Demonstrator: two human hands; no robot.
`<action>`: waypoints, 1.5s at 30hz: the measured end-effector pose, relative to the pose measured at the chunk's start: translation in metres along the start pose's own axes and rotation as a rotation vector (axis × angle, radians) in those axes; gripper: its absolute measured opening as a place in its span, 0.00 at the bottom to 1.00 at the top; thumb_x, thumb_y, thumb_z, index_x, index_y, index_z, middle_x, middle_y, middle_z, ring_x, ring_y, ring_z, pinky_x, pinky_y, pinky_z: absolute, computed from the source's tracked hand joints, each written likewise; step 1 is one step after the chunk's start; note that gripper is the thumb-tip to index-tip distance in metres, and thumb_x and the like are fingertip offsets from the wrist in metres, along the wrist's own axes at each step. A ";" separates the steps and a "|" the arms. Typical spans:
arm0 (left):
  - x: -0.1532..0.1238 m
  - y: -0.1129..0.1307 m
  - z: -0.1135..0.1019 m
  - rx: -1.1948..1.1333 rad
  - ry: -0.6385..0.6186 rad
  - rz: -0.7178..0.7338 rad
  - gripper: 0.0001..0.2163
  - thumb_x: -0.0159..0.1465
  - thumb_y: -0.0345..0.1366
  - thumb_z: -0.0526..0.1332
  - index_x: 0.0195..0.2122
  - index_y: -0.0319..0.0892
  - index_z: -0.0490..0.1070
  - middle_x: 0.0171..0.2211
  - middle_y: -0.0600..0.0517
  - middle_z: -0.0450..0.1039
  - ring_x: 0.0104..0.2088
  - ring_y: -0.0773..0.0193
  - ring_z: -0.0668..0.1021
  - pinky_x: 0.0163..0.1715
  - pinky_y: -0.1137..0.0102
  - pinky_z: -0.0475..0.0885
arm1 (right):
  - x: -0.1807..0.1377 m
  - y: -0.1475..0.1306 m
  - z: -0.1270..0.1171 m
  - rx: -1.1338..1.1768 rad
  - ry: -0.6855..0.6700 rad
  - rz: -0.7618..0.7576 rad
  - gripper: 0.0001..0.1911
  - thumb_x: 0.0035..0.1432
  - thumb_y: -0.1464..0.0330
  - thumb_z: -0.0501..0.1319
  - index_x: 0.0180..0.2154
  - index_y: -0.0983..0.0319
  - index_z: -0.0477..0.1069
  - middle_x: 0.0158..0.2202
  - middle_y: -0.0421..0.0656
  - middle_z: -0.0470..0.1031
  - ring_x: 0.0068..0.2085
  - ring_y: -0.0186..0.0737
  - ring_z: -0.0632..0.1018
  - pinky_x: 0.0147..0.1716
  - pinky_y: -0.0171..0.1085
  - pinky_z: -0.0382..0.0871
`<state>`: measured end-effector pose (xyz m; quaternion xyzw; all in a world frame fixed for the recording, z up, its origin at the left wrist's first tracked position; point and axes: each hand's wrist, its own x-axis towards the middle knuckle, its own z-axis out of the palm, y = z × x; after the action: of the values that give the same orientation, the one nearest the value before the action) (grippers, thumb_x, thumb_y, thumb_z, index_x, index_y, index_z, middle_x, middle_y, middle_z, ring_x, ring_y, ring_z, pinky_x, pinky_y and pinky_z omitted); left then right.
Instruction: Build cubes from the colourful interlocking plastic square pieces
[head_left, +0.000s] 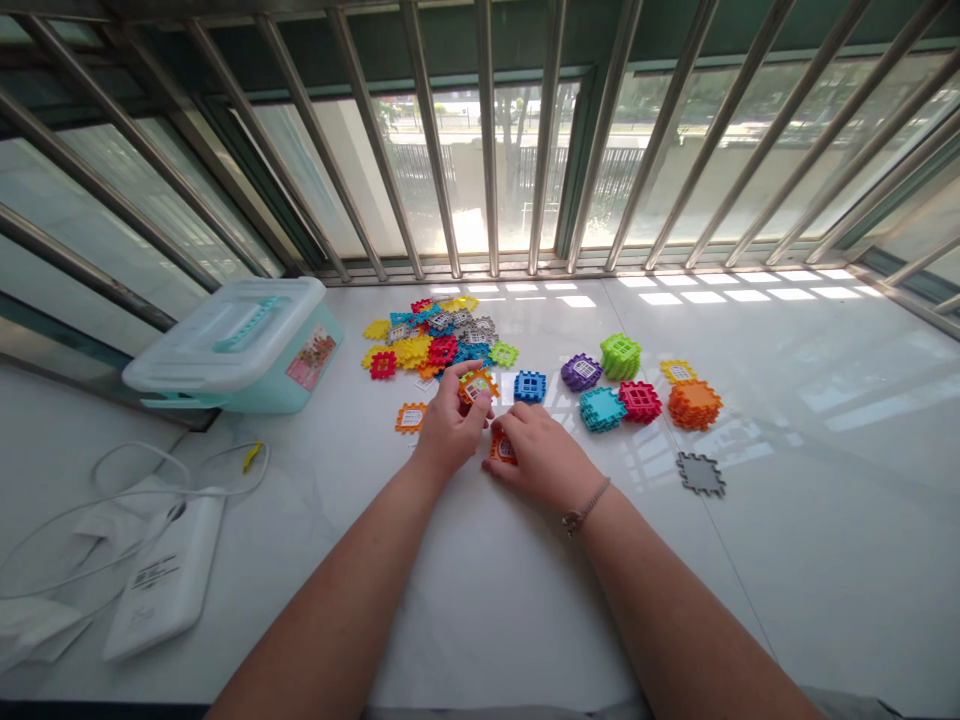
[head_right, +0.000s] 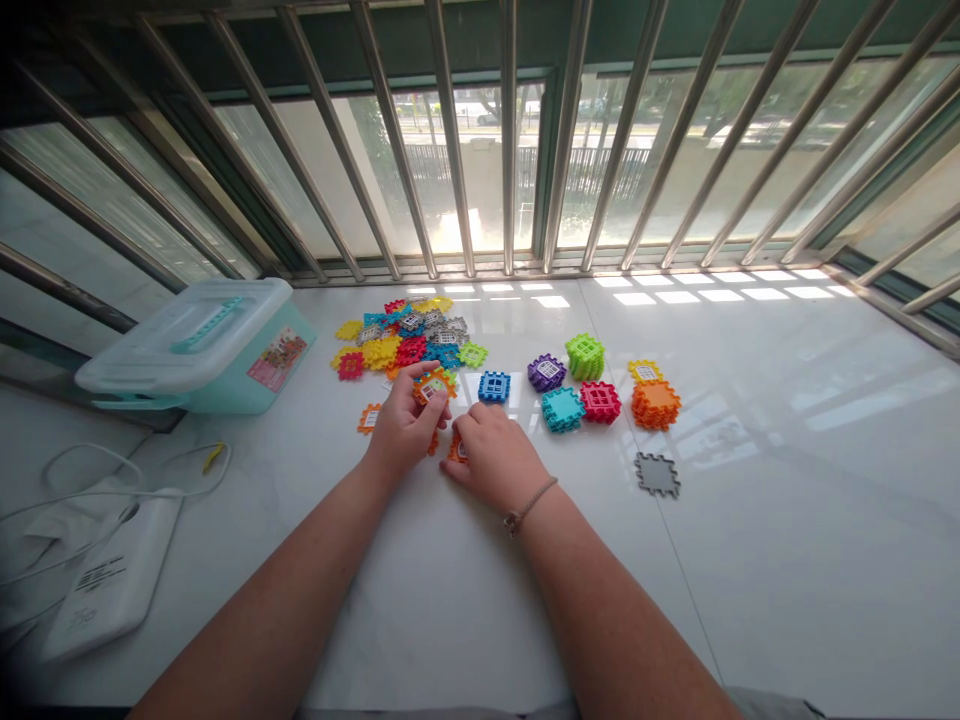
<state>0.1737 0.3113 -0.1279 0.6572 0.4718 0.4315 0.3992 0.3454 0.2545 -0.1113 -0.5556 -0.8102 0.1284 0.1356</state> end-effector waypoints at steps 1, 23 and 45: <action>0.000 0.000 0.000 0.001 0.001 0.001 0.24 0.72 0.44 0.63 0.68 0.46 0.66 0.31 0.56 0.80 0.27 0.65 0.81 0.30 0.72 0.77 | 0.000 0.000 0.000 -0.001 -0.001 -0.001 0.20 0.63 0.58 0.73 0.52 0.62 0.78 0.49 0.48 0.76 0.51 0.50 0.76 0.55 0.45 0.72; -0.002 0.004 0.002 0.037 0.018 0.018 0.21 0.73 0.46 0.62 0.64 0.45 0.69 0.29 0.56 0.79 0.27 0.64 0.81 0.30 0.71 0.77 | -0.006 0.004 -0.001 0.021 -0.026 0.002 0.20 0.63 0.60 0.73 0.52 0.62 0.76 0.51 0.50 0.75 0.54 0.51 0.75 0.58 0.46 0.71; -0.001 -0.002 0.002 0.115 0.005 0.065 0.17 0.73 0.44 0.61 0.61 0.47 0.72 0.33 0.54 0.82 0.32 0.63 0.85 0.36 0.70 0.79 | -0.008 -0.001 -0.007 -0.173 0.016 0.173 0.12 0.69 0.60 0.65 0.47 0.62 0.73 0.49 0.54 0.75 0.51 0.57 0.75 0.48 0.49 0.72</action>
<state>0.1743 0.3102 -0.1304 0.6930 0.4753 0.4177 0.3455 0.3502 0.2468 -0.1052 -0.6342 -0.7661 0.0650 0.0820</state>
